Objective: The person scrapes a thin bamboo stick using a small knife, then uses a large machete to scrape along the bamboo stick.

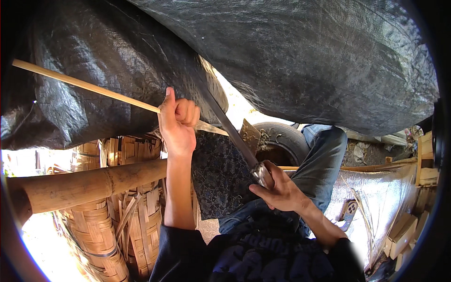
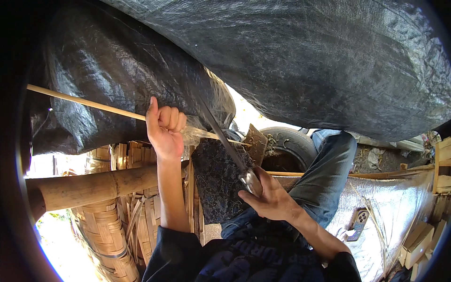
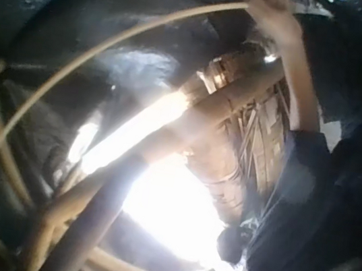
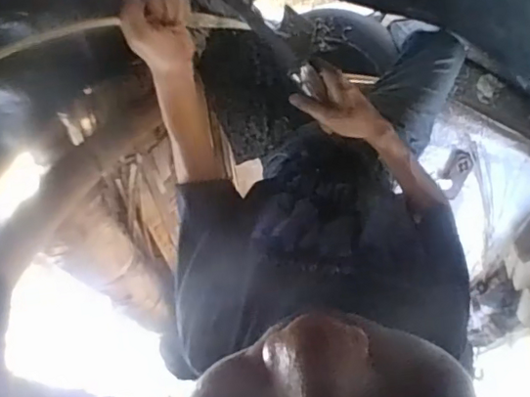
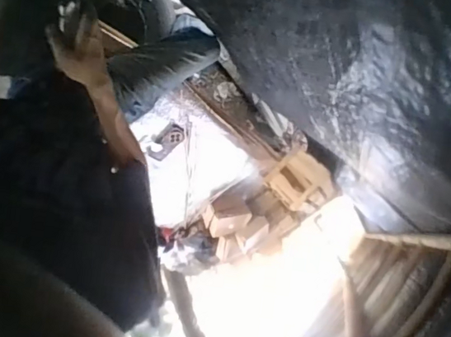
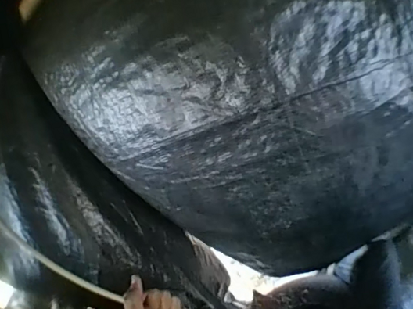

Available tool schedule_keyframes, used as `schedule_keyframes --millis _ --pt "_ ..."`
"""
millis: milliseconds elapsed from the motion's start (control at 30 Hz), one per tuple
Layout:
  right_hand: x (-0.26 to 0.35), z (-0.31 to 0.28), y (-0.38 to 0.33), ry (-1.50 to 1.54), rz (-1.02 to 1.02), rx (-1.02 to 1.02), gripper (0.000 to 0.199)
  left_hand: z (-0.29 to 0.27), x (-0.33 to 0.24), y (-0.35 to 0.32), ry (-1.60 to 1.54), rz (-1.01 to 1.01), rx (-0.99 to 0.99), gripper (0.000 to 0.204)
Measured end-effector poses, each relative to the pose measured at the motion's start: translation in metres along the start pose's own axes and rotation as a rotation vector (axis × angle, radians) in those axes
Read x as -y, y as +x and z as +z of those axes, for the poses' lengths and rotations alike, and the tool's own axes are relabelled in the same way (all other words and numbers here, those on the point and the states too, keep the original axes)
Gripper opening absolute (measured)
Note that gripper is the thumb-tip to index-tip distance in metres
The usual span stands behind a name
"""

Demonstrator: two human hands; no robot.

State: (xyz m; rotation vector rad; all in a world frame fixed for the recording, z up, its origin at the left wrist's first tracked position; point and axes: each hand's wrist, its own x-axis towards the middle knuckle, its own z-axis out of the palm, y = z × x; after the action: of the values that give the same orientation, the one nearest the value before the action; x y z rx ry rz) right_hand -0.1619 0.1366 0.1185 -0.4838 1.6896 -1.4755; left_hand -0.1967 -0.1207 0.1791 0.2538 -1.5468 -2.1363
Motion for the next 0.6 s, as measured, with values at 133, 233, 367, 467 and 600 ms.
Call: schedule_keyframes --millis 133,233,367,467,600 --pt "0.031 -0.004 0.013 -0.063 -0.132 0.041 0.057 -0.004 -0.004 -0.003 -0.031 0.038 -0.085 0.053" --pt "0.042 -0.001 0.012 0.065 0.11 0.149 0.045 0.002 -0.001 -0.003 -0.09 0.005 -0.149 0.052" --pt "0.051 -0.005 0.012 0.032 0.19 0.156 0.028 0.0 0.002 -0.013 -0.093 0.031 -0.079 0.052" --pt "0.071 -0.018 0.016 0.08 0.092 0.154 0.026 0.01 0.0 -0.013 -0.086 0.002 -0.053 0.051" --pt "0.045 -0.01 0.01 -0.01 0.123 0.183 0.034 0.017 0.002 -0.01 -0.091 -0.037 0.036 0.051"
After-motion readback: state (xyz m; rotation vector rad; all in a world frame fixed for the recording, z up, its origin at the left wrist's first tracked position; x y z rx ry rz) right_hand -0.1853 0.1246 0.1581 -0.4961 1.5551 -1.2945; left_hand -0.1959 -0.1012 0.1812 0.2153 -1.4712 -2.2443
